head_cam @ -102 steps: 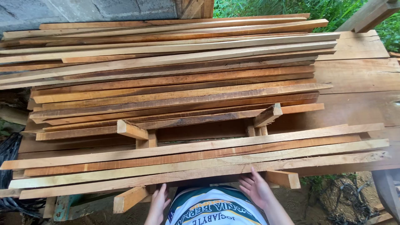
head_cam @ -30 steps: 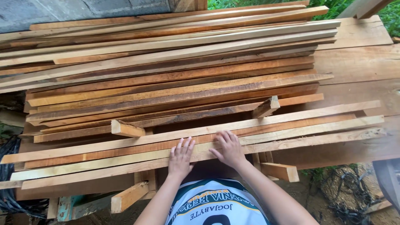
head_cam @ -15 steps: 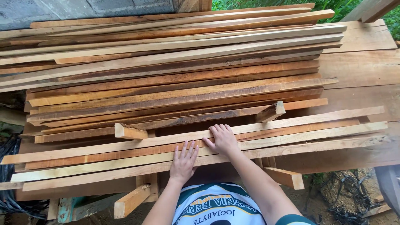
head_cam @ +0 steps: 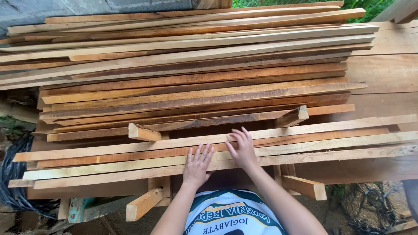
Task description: The person sorts and organizes thin wooden planks on a workbench.
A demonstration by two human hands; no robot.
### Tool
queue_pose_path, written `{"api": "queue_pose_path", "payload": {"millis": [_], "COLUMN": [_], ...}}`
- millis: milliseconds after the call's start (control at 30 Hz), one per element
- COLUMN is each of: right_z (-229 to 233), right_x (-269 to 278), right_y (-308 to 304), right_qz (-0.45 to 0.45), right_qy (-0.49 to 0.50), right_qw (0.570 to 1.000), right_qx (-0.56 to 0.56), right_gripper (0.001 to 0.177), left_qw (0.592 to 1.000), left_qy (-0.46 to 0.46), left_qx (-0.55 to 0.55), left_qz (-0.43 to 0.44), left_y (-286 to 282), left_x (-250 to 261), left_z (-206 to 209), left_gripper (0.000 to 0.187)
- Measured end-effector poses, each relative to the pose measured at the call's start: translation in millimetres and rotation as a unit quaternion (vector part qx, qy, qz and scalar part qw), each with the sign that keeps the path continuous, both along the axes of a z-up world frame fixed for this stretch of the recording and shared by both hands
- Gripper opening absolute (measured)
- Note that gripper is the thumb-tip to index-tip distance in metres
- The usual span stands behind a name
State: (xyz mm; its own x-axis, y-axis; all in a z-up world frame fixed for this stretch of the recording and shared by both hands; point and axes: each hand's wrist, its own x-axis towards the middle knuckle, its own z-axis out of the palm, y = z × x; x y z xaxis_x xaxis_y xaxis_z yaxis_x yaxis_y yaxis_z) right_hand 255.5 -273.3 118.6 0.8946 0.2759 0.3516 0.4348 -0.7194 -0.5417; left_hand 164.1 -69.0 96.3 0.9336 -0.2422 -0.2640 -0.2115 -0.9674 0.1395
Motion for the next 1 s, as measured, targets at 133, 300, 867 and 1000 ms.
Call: {"api": "queue_pose_path", "payload": {"millis": [133,300,867,1000], "right_z": [-22.3,-81.9,-43.6,-32.1], "right_x": [-80.2,-133.1,-50.6,-44.1], "right_y": [-50.8,-113.8,-83.1,-66.6], "right_qz": [-0.101,-0.25,-0.344,-0.338], "right_qy": [0.236,0.512,0.551,0.527], "right_qw": [0.947,0.741,0.435,0.391], "right_qx": [0.193,0.356,0.624,0.675], "right_gripper": [0.019,0.048,0.078,0.082], "left_qw": [0.999,0.989,0.957,0.95], "left_qy": [0.039,0.085,0.242,0.254], "left_qx": [-0.007,-0.084,-0.156,-0.18], "left_qz": [0.014,0.089,0.024,0.014], "left_y": [-3.2,-30.2,-119.4,-113.8], "left_x": [2.4,35.0,168.8,171.1], "left_z": [13.5,45.7,25.6,5.6], "left_gripper": [0.106,0.107,0.082,0.087]}}
